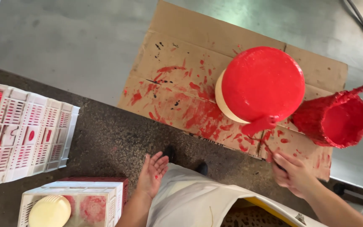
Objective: Applying red wax to cheese wheels using an applicator and placing them into crates
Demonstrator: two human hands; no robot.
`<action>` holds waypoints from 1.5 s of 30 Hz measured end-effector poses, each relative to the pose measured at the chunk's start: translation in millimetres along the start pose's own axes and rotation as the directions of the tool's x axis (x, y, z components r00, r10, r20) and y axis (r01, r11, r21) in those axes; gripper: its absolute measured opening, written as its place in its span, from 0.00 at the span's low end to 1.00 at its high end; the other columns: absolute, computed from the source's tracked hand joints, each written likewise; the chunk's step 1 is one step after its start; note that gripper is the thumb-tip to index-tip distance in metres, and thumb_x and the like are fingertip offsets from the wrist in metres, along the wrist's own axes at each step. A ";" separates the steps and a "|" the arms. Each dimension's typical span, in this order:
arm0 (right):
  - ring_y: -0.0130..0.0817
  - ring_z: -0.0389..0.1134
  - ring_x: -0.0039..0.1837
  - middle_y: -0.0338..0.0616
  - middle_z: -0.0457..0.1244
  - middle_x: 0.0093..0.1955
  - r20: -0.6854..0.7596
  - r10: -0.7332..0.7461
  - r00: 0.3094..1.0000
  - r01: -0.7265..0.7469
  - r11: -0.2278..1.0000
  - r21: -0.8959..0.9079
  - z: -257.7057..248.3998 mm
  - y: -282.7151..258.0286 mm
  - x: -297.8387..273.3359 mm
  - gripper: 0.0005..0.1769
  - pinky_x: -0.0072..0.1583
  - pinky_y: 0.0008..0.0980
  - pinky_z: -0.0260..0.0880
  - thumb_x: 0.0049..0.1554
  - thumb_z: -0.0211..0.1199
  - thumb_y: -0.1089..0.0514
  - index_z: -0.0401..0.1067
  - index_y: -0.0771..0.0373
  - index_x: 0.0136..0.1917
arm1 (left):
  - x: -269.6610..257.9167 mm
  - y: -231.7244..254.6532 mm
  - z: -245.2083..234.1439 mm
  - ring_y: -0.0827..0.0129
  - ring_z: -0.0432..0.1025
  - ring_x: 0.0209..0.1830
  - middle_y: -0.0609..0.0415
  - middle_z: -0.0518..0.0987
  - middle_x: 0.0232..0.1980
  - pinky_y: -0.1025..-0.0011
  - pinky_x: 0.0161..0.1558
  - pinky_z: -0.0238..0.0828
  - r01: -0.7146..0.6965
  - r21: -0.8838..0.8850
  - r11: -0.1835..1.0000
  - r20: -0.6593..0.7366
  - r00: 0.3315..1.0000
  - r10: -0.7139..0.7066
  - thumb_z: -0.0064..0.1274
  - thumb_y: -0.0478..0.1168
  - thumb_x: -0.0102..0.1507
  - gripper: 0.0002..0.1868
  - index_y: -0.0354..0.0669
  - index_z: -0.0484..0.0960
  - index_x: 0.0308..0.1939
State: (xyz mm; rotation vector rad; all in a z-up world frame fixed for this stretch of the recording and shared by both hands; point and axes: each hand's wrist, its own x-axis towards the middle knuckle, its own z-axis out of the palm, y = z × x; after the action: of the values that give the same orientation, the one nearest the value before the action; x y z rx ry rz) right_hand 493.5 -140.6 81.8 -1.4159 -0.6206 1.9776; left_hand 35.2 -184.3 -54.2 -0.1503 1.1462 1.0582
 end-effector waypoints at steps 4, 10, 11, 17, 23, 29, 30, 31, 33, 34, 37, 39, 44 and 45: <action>0.25 0.39 0.21 0.35 0.43 0.23 0.150 0.043 0.988 -0.076 0.972 0.223 38.0 -21.5 5.8 0.15 0.22 0.28 0.36 0.69 0.45 0.55 0.64 0.69 0.47 | -0.8 -9.7 -26.3 0.54 0.71 0.62 0.36 0.78 0.61 0.60 0.63 0.63 0.014 -0.060 0.998 -0.084 0.996 -0.019 0.37 0.67 0.66 0.38 0.41 0.75 0.65; 0.20 0.38 0.21 0.32 0.45 0.24 0.066 -0.031 0.997 0.007 0.944 0.330 139.8 -62.3 87.6 0.15 0.26 0.23 0.35 0.69 0.49 0.49 0.65 0.61 0.47 | 2.6 -5.8 -17.2 0.55 0.71 0.65 0.39 0.79 0.62 0.62 0.62 0.62 0.064 -0.015 0.998 -0.059 0.996 -0.065 0.37 0.66 0.66 0.37 0.44 0.75 0.67; 0.20 0.38 0.21 0.32 0.45 0.24 0.067 -0.028 0.997 0.005 0.944 0.329 137.6 -62.2 74.7 0.15 0.26 0.23 0.35 0.69 0.49 0.49 0.65 0.61 0.47 | 1.7 -4.7 -15.1 0.55 0.71 0.65 0.39 0.79 0.62 0.62 0.62 0.62 0.064 -0.017 0.998 -0.061 0.996 -0.065 0.37 0.66 0.66 0.37 0.44 0.75 0.67; 0.27 0.38 0.24 0.35 0.42 0.24 -0.108 0.040 0.993 -0.036 0.999 0.033 33.9 6.0 10.5 0.19 0.27 0.32 0.30 0.70 0.48 0.50 0.63 0.68 0.45 | 9.6 12.3 -14.7 0.56 0.71 0.63 0.42 0.80 0.60 0.61 0.64 0.62 0.064 0.025 0.998 -0.013 0.998 -0.063 0.34 0.65 0.67 0.37 0.44 0.74 0.68; 0.28 0.45 0.26 0.39 0.48 0.28 -0.355 -0.026 0.934 -0.031 0.987 -0.155 24.7 32.5 19.9 0.19 0.27 0.26 0.41 0.69 0.48 0.56 0.73 0.73 0.59 | 13.8 26.5 -19.8 0.57 0.71 0.63 0.42 0.79 0.61 0.61 0.66 0.61 0.086 0.029 0.996 -0.021 0.996 -0.085 0.33 0.66 0.68 0.38 0.44 0.73 0.69; 0.23 0.51 0.26 0.36 0.56 0.29 -0.459 -0.157 0.874 0.144 0.987 -0.065 123.0 13.8 111.1 0.16 0.27 0.23 0.51 0.65 0.57 0.53 0.72 0.64 0.61 | 28.2 43.5 -3.3 0.55 0.72 0.65 0.41 0.80 0.61 0.60 0.65 0.62 0.141 0.157 0.977 0.004 0.990 -0.143 0.34 0.66 0.67 0.37 0.44 0.74 0.68; 0.25 0.50 0.27 0.36 0.52 0.27 -0.455 -0.140 0.880 0.075 0.985 -0.157 128.8 3.3 107.5 0.14 0.29 0.25 0.50 0.67 0.55 0.53 0.73 0.64 0.57 | 31.7 50.1 1.0 0.54 0.72 0.65 0.40 0.79 0.61 0.60 0.65 0.62 0.143 0.159 0.977 0.018 0.989 -0.148 0.34 0.65 0.68 0.36 0.44 0.74 0.68; 0.27 0.49 0.27 0.36 0.49 0.25 -0.452 -0.119 0.884 0.005 0.969 -0.247 134.5 -7.5 104.0 0.14 0.30 0.26 0.49 0.68 0.53 0.53 0.74 0.65 0.53 | 35.4 56.9 5.7 0.54 0.71 0.64 0.39 0.79 0.60 0.61 0.64 0.62 0.146 0.161 0.976 0.031 0.988 -0.153 0.34 0.65 0.68 0.36 0.44 0.74 0.67; 0.26 0.50 0.26 0.36 0.52 0.25 -0.443 -0.128 0.887 -0.029 0.944 -0.330 106.3 5.0 85.2 0.15 0.30 0.26 0.48 0.67 0.54 0.52 0.76 0.63 0.54 | 42.9 72.6 15.2 0.54 0.71 0.63 0.39 0.79 0.60 0.61 0.64 0.63 0.142 0.209 0.968 0.029 0.988 -0.151 0.34 0.65 0.68 0.36 0.43 0.74 0.68; 0.26 0.51 0.26 0.36 0.56 0.24 -0.425 -0.115 0.898 -0.081 0.906 -0.416 93.8 16.7 71.4 0.17 0.29 0.25 0.48 0.66 0.54 0.50 0.79 0.61 0.56 | 44.0 79.2 17.7 0.54 0.72 0.63 0.39 0.79 0.60 0.60 0.63 0.64 0.143 0.240 0.960 0.010 0.989 -0.150 0.33 0.64 0.68 0.37 0.42 0.74 0.69; 0.26 0.53 0.29 0.34 0.54 0.27 -0.365 -0.121 0.923 -0.016 0.936 -0.351 36.1 55.5 40.9 0.17 0.31 0.26 0.53 0.66 0.54 0.54 0.77 0.62 0.60 | 59.1 89.0 12.2 0.52 0.70 0.64 0.37 0.77 0.63 0.58 0.64 0.64 0.174 0.270 0.947 0.021 0.982 -0.187 0.33 0.66 0.67 0.39 0.41 0.71 0.70; 0.28 0.54 0.29 0.36 0.56 0.27 -0.423 -0.083 0.902 -0.067 0.942 -0.328 14.3 59.1 27.5 0.17 0.34 0.28 0.55 0.66 0.55 0.54 0.78 0.63 0.60 | 65.3 96.2 15.9 0.51 0.70 0.64 0.37 0.77 0.63 0.59 0.63 0.63 0.190 0.324 0.927 0.023 0.978 -0.208 0.33 0.66 0.68 0.39 0.41 0.71 0.70; 0.29 0.49 0.27 0.39 0.51 0.25 -0.405 -0.105 0.908 0.032 0.982 -0.184 -40.5 70.7 14.0 0.19 0.31 0.29 0.48 0.65 0.56 0.56 0.75 0.67 0.63 | 55.1 110.1 49.6 0.50 0.68 0.68 0.35 0.75 0.65 0.57 0.68 0.60 0.211 0.386 0.898 -0.049 0.977 -0.209 0.31 0.64 0.70 0.39 0.38 0.70 0.72; 0.28 0.49 0.27 0.37 0.51 0.25 -0.333 -0.186 0.924 0.088 0.953 -0.288 -41.2 58.8 8.8 0.12 0.31 0.28 0.48 0.67 0.53 0.54 0.72 0.64 0.52 | 55.5 111.0 52.4 0.50 0.67 0.68 0.34 0.74 0.66 0.57 0.69 0.59 0.188 0.384 0.904 -0.021 0.981 -0.195 0.30 0.65 0.70 0.40 0.39 0.69 0.73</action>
State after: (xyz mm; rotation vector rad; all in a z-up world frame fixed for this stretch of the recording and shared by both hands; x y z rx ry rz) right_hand 518.0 -174.4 22.7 -1.7889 -0.8158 1.5123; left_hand -11.8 -60.3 -30.4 0.0575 1.2736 0.6431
